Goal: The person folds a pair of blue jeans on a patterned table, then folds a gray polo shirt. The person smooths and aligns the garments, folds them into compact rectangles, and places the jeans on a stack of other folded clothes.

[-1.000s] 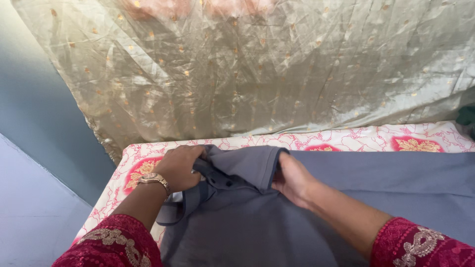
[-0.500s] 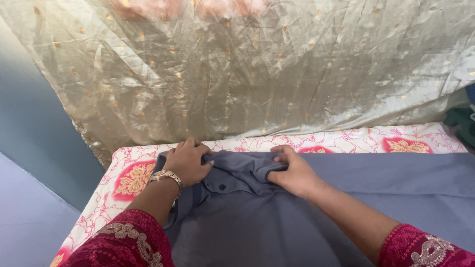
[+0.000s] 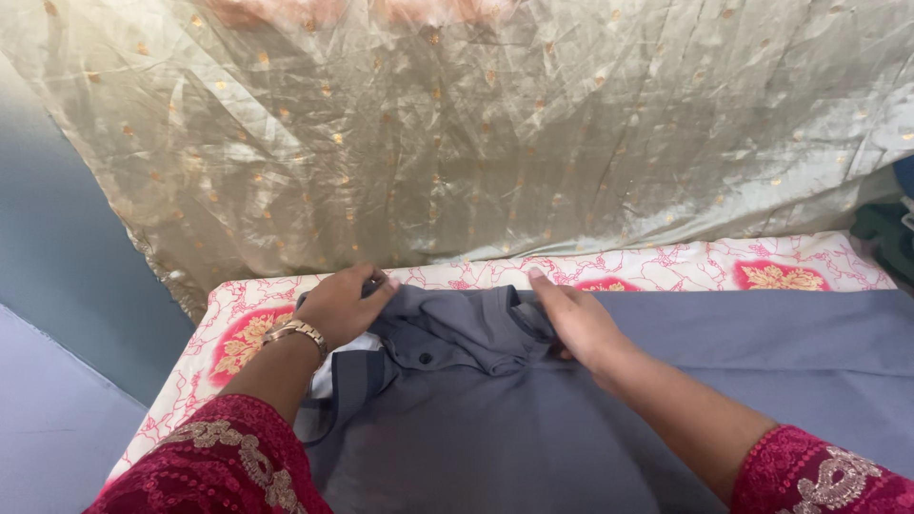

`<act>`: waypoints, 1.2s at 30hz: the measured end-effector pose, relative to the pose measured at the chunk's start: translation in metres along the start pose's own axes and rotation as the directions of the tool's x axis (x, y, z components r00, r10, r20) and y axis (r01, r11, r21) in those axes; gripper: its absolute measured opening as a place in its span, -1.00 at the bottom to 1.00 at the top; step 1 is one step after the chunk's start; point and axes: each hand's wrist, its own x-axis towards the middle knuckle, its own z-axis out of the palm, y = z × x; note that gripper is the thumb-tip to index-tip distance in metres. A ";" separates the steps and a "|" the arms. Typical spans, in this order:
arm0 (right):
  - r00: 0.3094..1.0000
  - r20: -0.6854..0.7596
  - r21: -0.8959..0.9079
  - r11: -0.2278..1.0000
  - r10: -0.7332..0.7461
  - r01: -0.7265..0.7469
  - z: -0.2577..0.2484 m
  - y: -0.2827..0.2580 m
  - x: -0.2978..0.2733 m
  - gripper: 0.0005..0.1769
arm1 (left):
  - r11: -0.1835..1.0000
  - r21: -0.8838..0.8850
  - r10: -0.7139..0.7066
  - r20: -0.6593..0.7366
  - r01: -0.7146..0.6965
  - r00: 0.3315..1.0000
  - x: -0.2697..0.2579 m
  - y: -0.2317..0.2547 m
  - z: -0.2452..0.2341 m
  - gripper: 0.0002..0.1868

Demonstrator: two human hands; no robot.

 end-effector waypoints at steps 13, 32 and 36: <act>0.923 0.379 0.722 0.645 -0.064 -0.252 0.003 -0.015 -0.017 -0.15 | 0.983 -0.179 -0.058 -0.081 0.043 0.995 0.020 -0.035 0.014 -0.59; 0.933 0.263 0.391 0.857 0.245 -0.335 0.010 -0.028 -0.004 -0.38 | 0.989 -0.148 0.028 0.021 -0.025 0.999 0.034 -0.063 0.032 -0.65; 0.939 0.226 0.146 0.944 0.260 -0.296 0.015 -0.026 0.002 -0.53 | 0.958 -0.263 -0.076 0.137 0.110 0.988 0.039 -0.068 0.033 -0.64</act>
